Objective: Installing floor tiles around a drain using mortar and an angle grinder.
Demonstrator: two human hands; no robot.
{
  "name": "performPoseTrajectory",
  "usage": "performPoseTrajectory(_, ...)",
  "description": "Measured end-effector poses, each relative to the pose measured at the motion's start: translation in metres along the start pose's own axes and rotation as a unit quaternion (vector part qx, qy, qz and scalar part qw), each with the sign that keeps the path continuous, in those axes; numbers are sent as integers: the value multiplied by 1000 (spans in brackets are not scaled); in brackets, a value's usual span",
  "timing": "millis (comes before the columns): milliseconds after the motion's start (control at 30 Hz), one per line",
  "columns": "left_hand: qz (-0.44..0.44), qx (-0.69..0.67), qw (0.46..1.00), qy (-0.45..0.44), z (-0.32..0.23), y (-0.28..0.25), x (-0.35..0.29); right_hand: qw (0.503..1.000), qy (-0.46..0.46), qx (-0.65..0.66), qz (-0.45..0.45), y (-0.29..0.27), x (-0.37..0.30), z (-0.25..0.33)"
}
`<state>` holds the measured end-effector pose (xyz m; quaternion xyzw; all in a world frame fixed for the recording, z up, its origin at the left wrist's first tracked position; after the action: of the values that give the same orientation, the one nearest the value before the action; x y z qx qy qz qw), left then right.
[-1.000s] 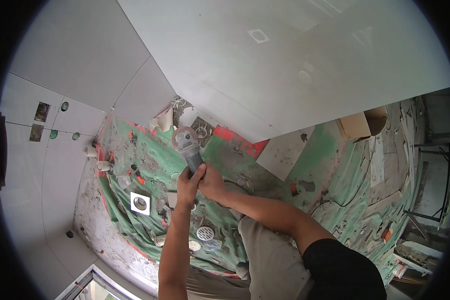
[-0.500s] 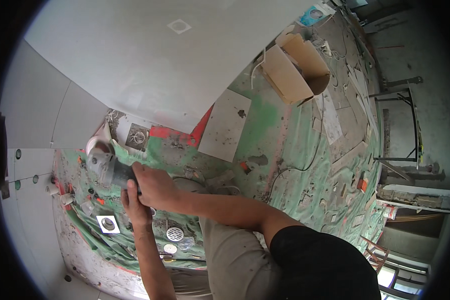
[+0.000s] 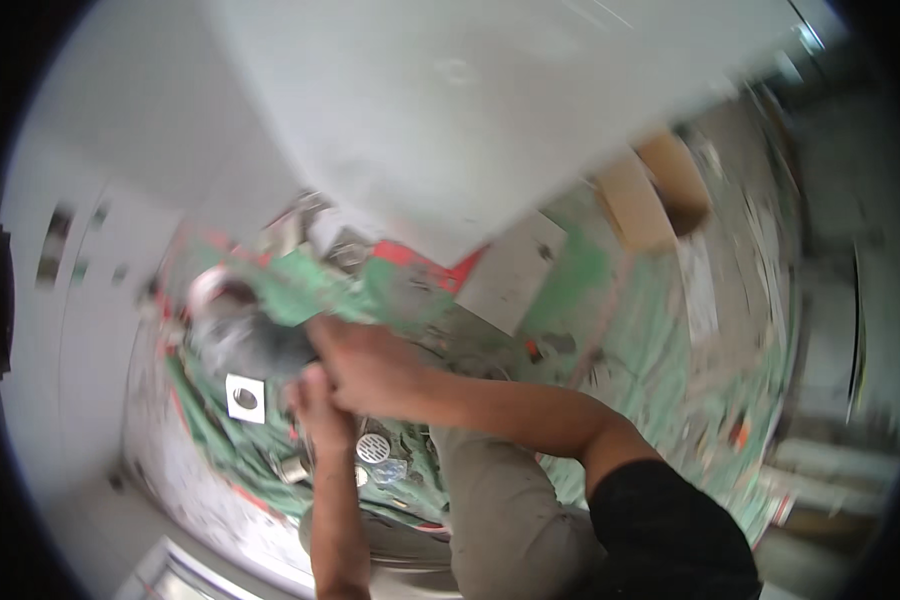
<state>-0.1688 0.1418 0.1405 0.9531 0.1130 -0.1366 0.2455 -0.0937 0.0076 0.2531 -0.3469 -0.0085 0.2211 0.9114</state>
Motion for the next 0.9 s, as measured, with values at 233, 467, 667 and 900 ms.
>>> performPoseTrajectory(233,61,-51,996,-44,78,79,28,993,33,-109,-5,-8,-9,-104)
performPoseTrajectory(467,-56,44,994,-83,124,94,52,977,131,-165,43,2,0,-170)
performPoseTrajectory(667,-38,-124,987,-98,155,104,86,960,75,-250,104,-8,35,-189)
performPoseTrajectory(900,-11,-72,987,-141,176,101,108,947,65,-282,141,-7,55,-214)
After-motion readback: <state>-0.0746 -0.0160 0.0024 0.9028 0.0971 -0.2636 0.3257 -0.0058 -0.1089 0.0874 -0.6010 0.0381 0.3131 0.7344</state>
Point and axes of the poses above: each hand's wrist, its own x-axis towards the middle knuckle, its own y-axis out of the palm, z = x × y, the point moved 5 cm from there along x, towards the middle knuckle, and after that the axes turned 4 degrees about z, right-handed, at the moved point
